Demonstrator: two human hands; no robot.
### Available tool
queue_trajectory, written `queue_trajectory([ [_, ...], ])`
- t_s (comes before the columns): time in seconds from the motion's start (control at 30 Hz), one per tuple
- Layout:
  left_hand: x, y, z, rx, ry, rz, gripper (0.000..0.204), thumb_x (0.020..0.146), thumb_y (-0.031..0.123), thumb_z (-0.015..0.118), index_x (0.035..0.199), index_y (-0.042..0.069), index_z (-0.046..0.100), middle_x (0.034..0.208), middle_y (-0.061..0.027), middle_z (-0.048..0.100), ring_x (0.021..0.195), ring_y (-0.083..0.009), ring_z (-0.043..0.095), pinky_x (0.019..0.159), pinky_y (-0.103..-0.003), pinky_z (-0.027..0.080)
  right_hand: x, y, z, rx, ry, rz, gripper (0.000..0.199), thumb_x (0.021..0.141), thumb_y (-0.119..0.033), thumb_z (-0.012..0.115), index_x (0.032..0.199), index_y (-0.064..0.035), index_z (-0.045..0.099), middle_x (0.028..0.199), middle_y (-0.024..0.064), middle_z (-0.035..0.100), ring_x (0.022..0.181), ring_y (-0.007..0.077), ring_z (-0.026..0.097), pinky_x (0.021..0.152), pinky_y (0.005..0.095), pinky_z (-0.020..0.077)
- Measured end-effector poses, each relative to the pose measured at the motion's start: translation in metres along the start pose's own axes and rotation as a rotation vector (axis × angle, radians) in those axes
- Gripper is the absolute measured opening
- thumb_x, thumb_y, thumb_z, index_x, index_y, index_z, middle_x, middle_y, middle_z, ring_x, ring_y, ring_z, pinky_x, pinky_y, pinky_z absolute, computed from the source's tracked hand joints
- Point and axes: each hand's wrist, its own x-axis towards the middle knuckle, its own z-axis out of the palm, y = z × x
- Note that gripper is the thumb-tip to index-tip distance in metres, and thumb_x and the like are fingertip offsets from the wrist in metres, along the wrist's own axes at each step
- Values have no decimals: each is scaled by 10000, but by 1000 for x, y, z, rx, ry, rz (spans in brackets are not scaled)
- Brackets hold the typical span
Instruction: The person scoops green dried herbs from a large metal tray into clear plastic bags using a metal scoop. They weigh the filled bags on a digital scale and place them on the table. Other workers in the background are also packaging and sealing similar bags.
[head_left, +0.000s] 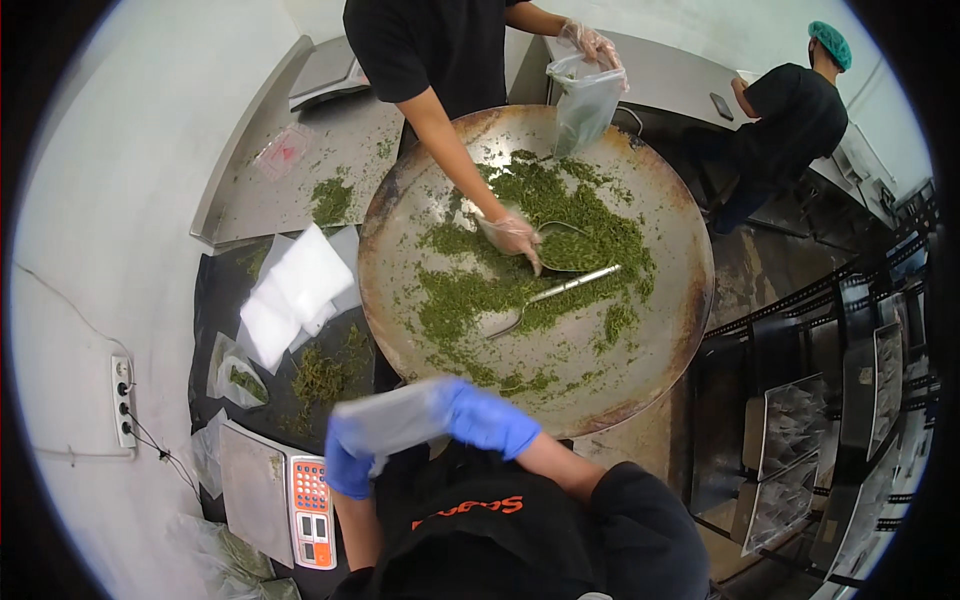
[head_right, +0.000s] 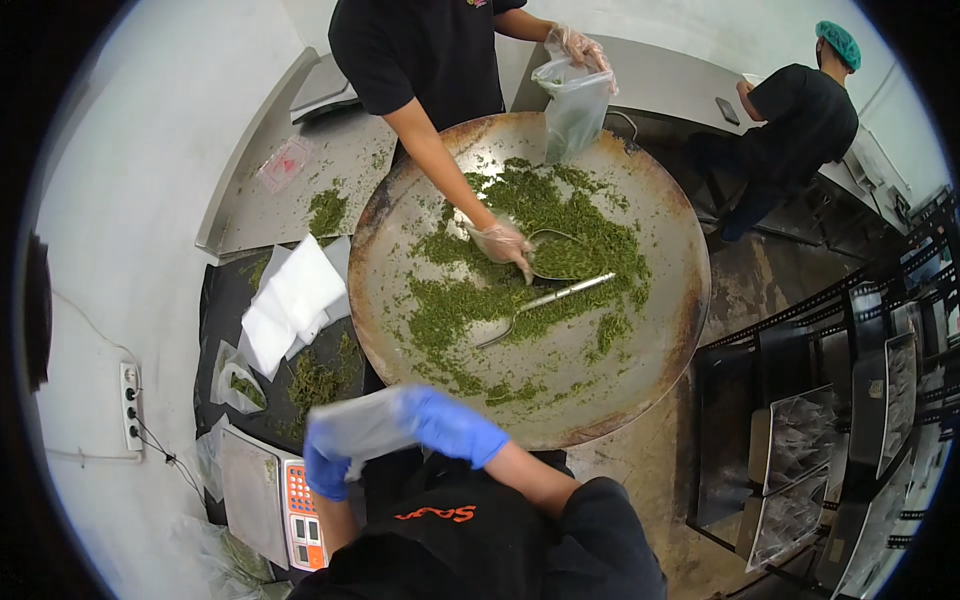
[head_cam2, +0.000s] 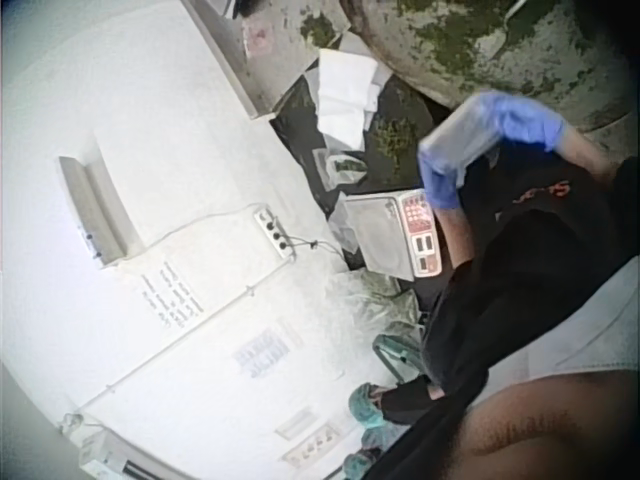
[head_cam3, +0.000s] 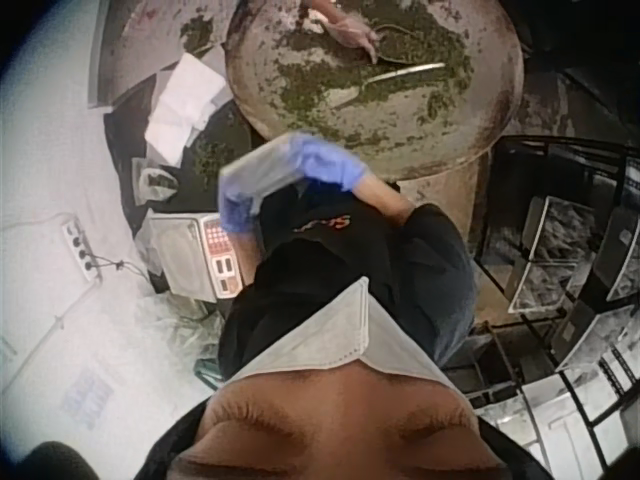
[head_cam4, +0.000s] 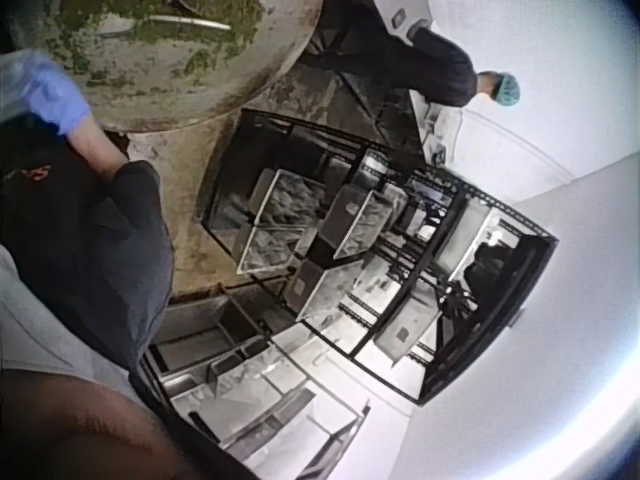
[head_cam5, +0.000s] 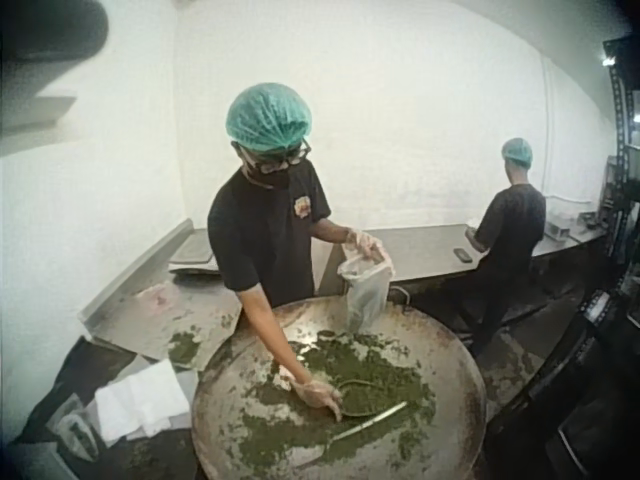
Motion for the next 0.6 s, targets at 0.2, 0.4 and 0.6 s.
queue_trajectory([
  [0.2,-16,-22,6,353,-146,-85,465,846,484,470,1041,65,513,1029,-89,562,956,-199,524,793,-367,437,-12,-10,7,-80,-105,38,372,871,-194,523,1196,-26,456,1128,99,552,1012,202,555,880,355,457],
  [0.4,-4,-15,35,359,-140,244,469,838,377,511,1160,37,479,1077,-112,554,991,-242,527,854,-353,426,-43,-40,8,81,-84,275,382,898,-249,481,1205,-23,463,1117,91,558,1003,161,542,851,301,456],
  [0.6,15,-2,135,823,-15,82,242,884,215,516,1011,16,571,897,-15,582,767,-95,519,687,-251,448,-72,-86,23,-845,191,-311,197,876,-93,485,995,24,589,941,81,597,897,144,571,802,273,469],
])
